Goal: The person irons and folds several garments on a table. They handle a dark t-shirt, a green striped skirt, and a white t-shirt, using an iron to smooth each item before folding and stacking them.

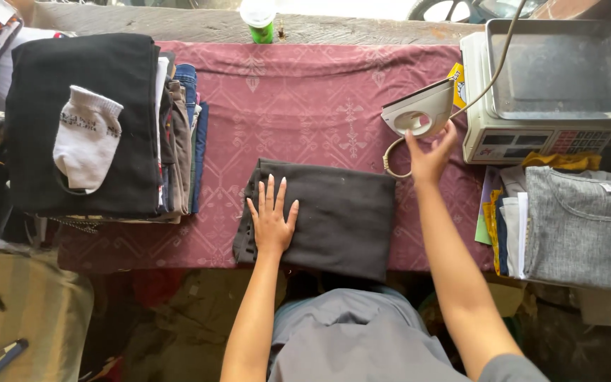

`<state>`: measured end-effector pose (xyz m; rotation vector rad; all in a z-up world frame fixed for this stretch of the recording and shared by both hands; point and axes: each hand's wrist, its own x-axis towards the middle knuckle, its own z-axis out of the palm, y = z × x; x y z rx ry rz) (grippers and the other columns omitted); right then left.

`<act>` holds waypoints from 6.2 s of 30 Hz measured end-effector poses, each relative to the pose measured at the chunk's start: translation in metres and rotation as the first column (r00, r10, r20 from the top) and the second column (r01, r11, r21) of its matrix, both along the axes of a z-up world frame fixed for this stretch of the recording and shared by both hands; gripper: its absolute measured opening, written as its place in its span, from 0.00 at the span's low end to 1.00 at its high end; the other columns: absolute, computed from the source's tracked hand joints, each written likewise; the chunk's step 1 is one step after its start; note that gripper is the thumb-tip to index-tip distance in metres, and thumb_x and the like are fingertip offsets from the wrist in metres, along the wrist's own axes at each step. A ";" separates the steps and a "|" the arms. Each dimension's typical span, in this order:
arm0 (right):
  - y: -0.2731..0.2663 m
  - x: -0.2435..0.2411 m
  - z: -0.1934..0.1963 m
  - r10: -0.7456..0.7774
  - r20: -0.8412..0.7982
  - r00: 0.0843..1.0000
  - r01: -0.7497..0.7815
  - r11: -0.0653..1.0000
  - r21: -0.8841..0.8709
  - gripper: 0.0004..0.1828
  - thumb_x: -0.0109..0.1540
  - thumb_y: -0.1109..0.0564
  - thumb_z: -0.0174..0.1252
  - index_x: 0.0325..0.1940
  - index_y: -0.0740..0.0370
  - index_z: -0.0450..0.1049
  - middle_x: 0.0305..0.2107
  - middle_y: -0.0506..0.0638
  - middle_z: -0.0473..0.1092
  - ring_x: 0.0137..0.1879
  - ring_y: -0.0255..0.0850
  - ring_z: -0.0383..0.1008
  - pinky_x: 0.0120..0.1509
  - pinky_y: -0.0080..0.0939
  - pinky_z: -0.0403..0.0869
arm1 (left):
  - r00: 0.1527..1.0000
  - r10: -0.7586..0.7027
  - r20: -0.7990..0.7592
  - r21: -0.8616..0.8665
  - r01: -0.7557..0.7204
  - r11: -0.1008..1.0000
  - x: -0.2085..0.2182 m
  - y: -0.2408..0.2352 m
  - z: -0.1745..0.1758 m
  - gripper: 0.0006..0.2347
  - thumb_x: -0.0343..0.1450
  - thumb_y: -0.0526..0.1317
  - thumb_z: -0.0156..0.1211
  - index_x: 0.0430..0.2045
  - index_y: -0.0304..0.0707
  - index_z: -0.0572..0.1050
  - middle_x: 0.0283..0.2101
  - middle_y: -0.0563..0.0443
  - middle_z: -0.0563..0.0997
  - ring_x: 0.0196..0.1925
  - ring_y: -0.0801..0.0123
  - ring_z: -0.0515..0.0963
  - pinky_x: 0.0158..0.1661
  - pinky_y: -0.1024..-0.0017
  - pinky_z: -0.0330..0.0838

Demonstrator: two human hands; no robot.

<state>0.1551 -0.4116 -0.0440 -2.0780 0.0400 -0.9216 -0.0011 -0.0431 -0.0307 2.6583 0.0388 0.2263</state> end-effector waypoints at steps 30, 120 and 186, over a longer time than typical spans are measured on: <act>0.124 -0.083 0.142 0.002 -0.776 0.630 -0.616 0.609 -0.499 0.38 0.52 0.20 0.61 0.39 0.58 0.78 0.29 0.63 0.77 0.39 0.60 0.79 0.44 0.58 0.76 | 0.954 0.210 0.215 -0.322 -0.134 0.937 -0.029 0.012 -0.010 0.20 0.81 0.43 0.49 0.64 0.26 0.61 0.70 0.36 0.62 0.74 0.47 0.60 0.70 0.54 0.60; 0.288 -0.185 0.111 0.247 -0.831 0.498 -0.803 0.495 -0.333 0.29 0.56 0.34 0.66 0.35 0.64 0.74 0.28 0.63 0.76 0.37 0.60 0.78 0.42 0.57 0.74 | 0.870 0.483 0.097 -0.459 -0.392 0.797 -0.114 0.118 0.060 0.12 0.77 0.31 0.50 0.54 0.34 0.76 0.63 0.45 0.73 0.69 0.52 0.65 0.66 0.57 0.61; 0.080 -0.160 0.078 0.632 -0.587 0.506 0.210 0.570 0.795 0.36 0.59 0.55 0.69 0.66 0.76 0.69 0.55 0.60 0.74 0.57 0.46 0.75 0.61 0.42 0.75 | 0.959 0.040 -0.282 -0.378 -0.149 0.914 -0.100 -0.002 0.025 0.18 0.77 0.45 0.48 0.62 0.45 0.70 0.74 0.51 0.62 0.76 0.56 0.57 0.70 0.51 0.51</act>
